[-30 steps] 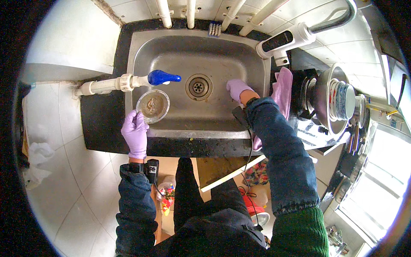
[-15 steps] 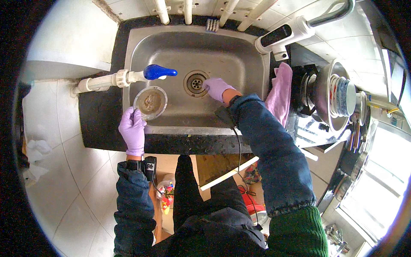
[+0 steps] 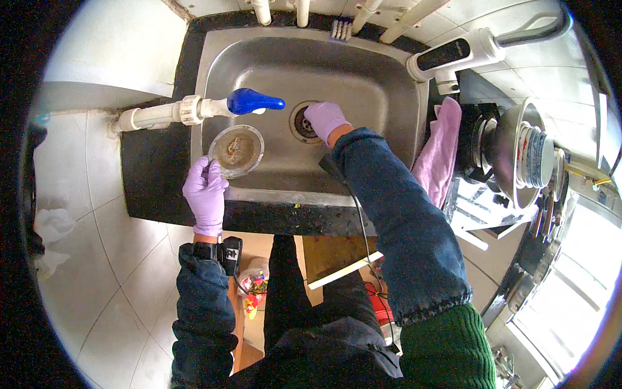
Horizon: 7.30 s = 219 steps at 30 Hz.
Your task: The person washes a small glass bowl and a frying pan in the kitchen sink using a sponge and running water. They then rinse and wipe the sink area with a cloth.
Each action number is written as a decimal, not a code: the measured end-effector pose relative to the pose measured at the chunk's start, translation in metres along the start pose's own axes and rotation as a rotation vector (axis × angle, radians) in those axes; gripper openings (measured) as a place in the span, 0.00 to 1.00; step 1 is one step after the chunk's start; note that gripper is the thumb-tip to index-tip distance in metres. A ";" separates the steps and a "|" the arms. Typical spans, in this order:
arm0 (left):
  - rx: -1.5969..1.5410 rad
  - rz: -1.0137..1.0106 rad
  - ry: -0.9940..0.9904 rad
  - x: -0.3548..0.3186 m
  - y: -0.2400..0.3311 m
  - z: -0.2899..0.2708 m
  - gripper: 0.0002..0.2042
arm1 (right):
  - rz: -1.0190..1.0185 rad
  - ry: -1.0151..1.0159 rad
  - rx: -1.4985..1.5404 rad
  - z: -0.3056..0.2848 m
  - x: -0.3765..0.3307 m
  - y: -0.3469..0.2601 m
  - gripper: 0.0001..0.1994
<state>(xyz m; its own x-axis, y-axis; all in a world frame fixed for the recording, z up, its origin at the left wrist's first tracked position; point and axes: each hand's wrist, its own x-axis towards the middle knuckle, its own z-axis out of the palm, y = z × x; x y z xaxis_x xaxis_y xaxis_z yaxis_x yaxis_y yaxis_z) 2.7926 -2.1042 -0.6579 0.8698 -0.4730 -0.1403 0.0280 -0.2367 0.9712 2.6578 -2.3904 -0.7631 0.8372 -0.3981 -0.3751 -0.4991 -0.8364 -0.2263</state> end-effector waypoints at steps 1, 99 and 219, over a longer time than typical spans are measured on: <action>0.002 0.018 -0.003 0.000 0.001 0.000 0.07 | -0.028 -0.024 -0.073 0.004 0.003 -0.001 0.09; -0.254 -0.548 0.360 -0.352 0.034 -0.050 0.12 | -0.355 -0.604 0.798 -0.057 -0.315 -0.166 0.15; -1.208 -0.472 -0.494 -0.075 0.126 0.017 0.43 | -0.140 0.380 0.840 -0.204 -0.149 -0.058 0.20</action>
<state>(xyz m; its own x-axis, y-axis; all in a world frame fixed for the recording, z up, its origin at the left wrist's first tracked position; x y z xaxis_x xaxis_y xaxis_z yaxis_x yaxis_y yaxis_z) 2.7223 -2.1133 -0.5284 0.4030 -0.8627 -0.3054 0.8922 0.2962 0.3409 2.6078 -2.3598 -0.5112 0.8448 -0.5349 -0.0100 -0.2626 -0.3984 -0.8788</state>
